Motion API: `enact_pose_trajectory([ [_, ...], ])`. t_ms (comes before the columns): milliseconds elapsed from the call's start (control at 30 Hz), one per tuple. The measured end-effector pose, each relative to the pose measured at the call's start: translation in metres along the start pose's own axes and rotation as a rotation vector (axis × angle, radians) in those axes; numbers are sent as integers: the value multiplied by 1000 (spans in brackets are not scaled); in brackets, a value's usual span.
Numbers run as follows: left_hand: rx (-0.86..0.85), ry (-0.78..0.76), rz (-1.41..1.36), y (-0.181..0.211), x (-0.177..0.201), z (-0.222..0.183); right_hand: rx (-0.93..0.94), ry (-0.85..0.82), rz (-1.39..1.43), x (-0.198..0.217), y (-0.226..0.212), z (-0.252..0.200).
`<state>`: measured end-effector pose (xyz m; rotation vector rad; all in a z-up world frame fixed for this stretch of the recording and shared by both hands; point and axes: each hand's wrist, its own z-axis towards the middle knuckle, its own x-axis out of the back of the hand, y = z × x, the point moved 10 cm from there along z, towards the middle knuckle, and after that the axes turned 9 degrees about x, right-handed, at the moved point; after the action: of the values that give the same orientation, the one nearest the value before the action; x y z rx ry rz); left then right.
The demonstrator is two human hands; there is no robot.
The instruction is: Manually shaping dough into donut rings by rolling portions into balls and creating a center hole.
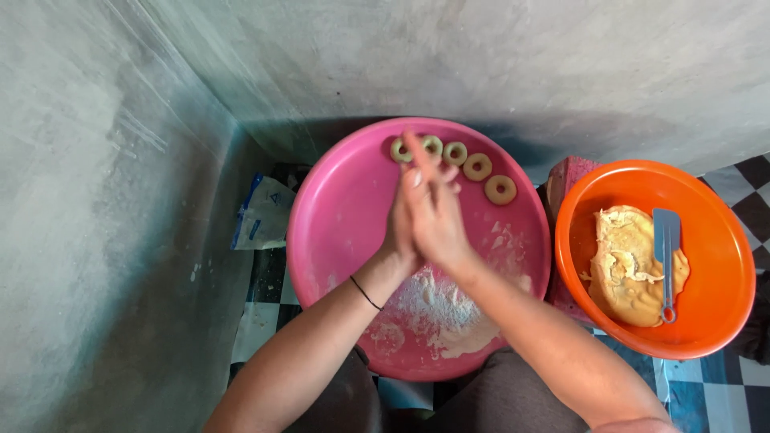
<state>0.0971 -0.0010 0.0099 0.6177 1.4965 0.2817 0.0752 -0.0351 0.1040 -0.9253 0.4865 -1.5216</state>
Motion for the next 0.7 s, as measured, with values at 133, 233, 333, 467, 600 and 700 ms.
enact_pose_trajectory([
  [133, -28, -60, -17, 27, 44, 26, -197, -51, 41, -30, -8, -23],
  [233, 126, 25, -85, 36, 60, 30, -59, -107, 62, -45, -27, -17],
  [333, 82, 61, 108, 40, 3, 6, 52, -69, -3, -33, -28, 5],
  [467, 149, 150, 46, 5, -14, -11, 81, 35, 34, -10, -20, 9],
  [600, 65, 81, 172, 17, -20, -10, 110, 168, 74, 25, -16, 1],
  [700, 73, 30, -73, 32, -36, -4, 106, 173, 25, 54, -35, 8],
])
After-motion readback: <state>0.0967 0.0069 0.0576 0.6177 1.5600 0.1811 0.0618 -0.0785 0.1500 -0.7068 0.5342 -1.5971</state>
